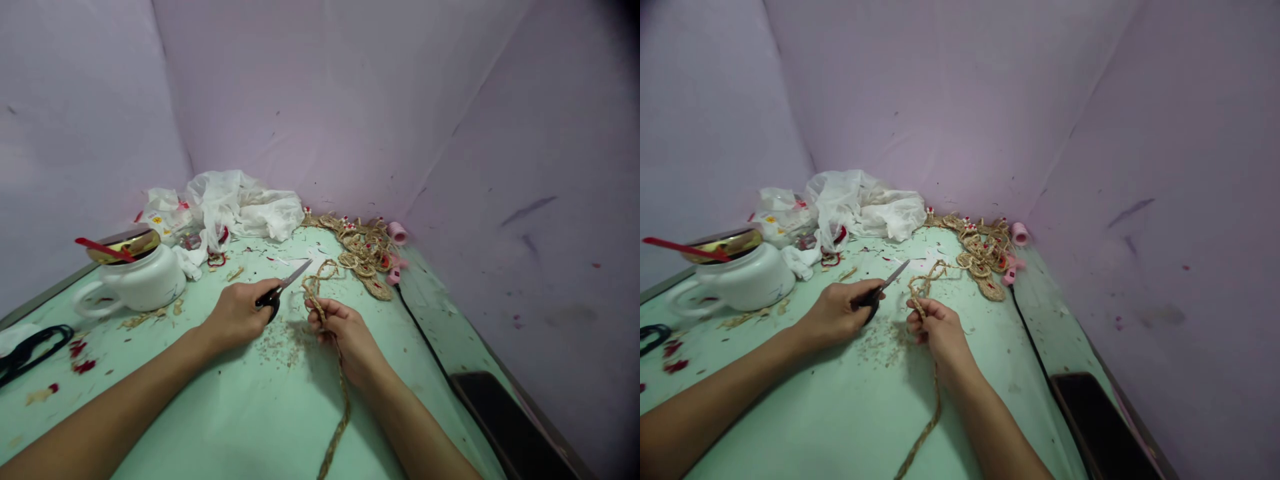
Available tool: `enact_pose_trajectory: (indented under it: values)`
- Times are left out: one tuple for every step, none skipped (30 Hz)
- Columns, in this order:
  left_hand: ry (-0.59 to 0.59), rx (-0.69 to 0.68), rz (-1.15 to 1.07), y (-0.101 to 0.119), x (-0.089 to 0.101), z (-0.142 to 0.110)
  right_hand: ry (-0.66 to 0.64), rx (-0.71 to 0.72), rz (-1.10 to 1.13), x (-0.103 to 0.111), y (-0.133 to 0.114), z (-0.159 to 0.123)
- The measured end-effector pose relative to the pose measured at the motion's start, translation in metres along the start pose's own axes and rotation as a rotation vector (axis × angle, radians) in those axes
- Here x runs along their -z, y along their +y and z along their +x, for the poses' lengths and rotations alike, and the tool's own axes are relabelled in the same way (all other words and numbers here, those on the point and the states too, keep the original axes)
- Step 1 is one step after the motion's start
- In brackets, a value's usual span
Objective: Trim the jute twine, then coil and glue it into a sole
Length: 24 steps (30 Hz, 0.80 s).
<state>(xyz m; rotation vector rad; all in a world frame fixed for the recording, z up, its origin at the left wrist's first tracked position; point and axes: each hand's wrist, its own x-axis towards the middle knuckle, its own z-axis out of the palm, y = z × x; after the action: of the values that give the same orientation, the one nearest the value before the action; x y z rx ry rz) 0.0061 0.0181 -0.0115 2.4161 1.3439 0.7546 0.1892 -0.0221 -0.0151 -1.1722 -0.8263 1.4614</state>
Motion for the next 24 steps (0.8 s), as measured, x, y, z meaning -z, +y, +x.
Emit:
enact_pose_trajectory:
  values:
    - [0.028,0.027,0.004,-0.001,-0.001,0.0,0.04,0.035,-0.026,0.0,0.002,0.002]
    - [0.044,0.045,0.012,-0.001,-0.002,0.0,0.073,0.06,-0.051,0.0,0.004,0.003]
    - [0.046,0.053,0.022,-0.001,-0.002,0.001,0.096,0.073,-0.073,0.001,0.004,0.003]
    - [0.037,0.057,0.036,-0.001,-0.003,0.0,0.106,0.075,-0.092,0.001,0.004,0.003]
    - [0.029,0.06,0.052,0.0,-0.003,0.0,0.105,0.068,-0.107,0.001,0.004,0.002]
    - [0.022,0.064,0.066,0.0,-0.003,0.0,0.102,0.063,-0.114,0.001,0.003,0.002]
    - [0.015,0.064,0.077,0.001,-0.003,-0.001,0.1,0.07,-0.116,0.002,0.001,0.001]
    - [0.013,0.061,0.085,0.001,-0.004,-0.001,0.1,0.087,-0.116,0.002,0.0,0.0]
    - [0.016,0.051,0.089,0.001,-0.004,-0.002,0.107,0.108,-0.114,0.002,-0.002,-0.001]
    - [0.019,0.034,0.093,0.001,-0.005,-0.002,0.113,0.121,-0.106,0.003,-0.003,-0.002]
    - [0.019,0.01,0.104,0.001,-0.005,-0.003,0.115,0.12,-0.091,0.003,-0.003,-0.002]
    - [0.015,-0.017,0.122,0.001,-0.006,-0.003,0.104,0.102,-0.07,0.003,-0.004,-0.002]
    - [0.011,-0.041,0.146,0.001,-0.006,-0.003,0.083,0.071,-0.04,0.004,-0.004,-0.002]
    - [0.002,-0.064,0.172,0.001,-0.006,-0.004,0.055,0.033,-0.001,0.004,-0.004,-0.001]
    - [-0.011,-0.086,0.199,0.002,-0.006,-0.004,0.02,-0.002,0.042,0.005,-0.004,-0.001]
    - [-0.024,-0.107,0.225,0.003,-0.006,-0.004,-0.017,-0.028,0.083,0.005,-0.004,-0.001]
    - [-0.037,-0.128,0.246,0.003,-0.006,-0.005,-0.05,-0.045,0.119,0.005,-0.005,-0.002]
    - [-0.05,-0.148,0.264,0.004,-0.006,-0.005,-0.079,-0.058,0.149,0.005,-0.006,-0.002]
    - [-0.057,-0.164,0.281,0.005,-0.006,-0.005,-0.102,-0.07,0.174,0.004,-0.006,-0.003]
    - [-0.061,-0.176,0.298,0.006,-0.007,-0.006,-0.124,-0.083,0.194,0.004,-0.007,-0.004]
    - [-0.063,-0.183,0.316,0.006,-0.007,-0.006,-0.141,-0.096,0.213,0.003,-0.008,-0.005]
    - [-0.065,-0.185,0.331,0.006,-0.008,-0.006,-0.157,-0.11,0.233,0.002,-0.009,-0.006]
    - [-0.067,-0.184,0.344,0.005,-0.008,-0.006,-0.176,-0.125,0.252,0.002,-0.01,-0.007]
    - [-0.07,-0.182,0.353,0.005,-0.009,-0.006,-0.2,-0.14,0.272,0.002,-0.01,-0.007]
